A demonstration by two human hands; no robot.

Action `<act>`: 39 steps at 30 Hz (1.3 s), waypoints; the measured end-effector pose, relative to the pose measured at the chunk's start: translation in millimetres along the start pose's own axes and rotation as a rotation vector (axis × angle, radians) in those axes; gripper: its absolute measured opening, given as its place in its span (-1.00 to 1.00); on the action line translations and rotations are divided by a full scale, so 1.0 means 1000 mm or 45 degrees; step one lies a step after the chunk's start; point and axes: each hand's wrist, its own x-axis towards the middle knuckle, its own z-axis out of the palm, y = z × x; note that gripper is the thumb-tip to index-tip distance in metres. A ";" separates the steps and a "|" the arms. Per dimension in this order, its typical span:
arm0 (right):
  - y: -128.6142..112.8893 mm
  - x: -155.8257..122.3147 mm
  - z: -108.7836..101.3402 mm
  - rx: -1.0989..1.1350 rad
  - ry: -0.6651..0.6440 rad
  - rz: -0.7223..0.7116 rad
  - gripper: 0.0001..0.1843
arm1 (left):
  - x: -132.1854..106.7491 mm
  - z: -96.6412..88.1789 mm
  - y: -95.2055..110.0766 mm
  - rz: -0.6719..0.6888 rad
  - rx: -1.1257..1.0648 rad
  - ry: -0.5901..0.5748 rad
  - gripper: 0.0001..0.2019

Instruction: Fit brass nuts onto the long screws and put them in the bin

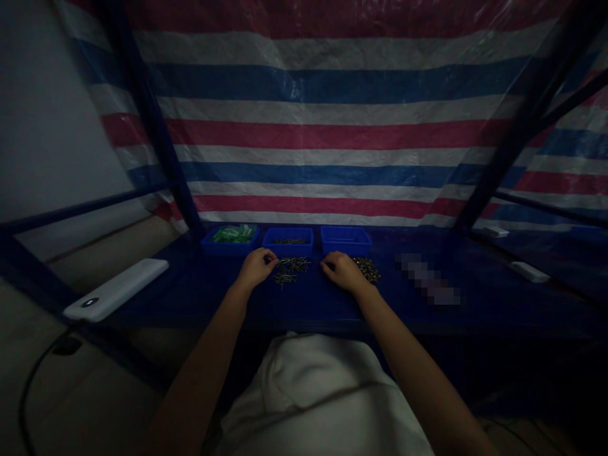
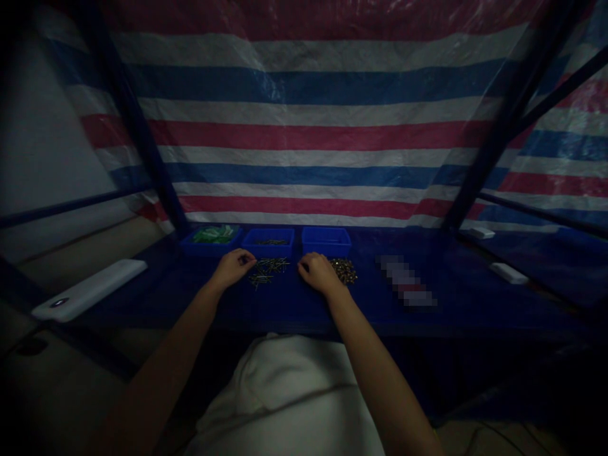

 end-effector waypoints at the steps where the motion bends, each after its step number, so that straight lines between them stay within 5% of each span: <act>1: 0.000 0.000 0.000 0.000 0.000 0.000 -0.80 | 0.000 0.001 -0.001 0.055 0.045 -0.034 -0.92; 7: 0.002 0.001 0.001 -0.004 0.004 -0.007 -0.80 | 0.001 0.007 0.000 0.137 0.187 -0.102 -0.95; 24: 0.003 0.001 0.001 -0.009 -0.007 -0.008 -0.81 | -0.002 0.002 0.018 0.065 -0.096 0.103 -0.86; 29: 0.002 0.000 0.000 -0.004 0.009 0.000 -0.81 | -0.005 -0.011 0.014 -0.124 -0.139 0.182 -0.87; 39: 0.004 -0.001 0.001 0.020 0.001 0.007 -0.80 | -0.013 -0.050 -0.013 -0.333 0.201 -0.022 -0.89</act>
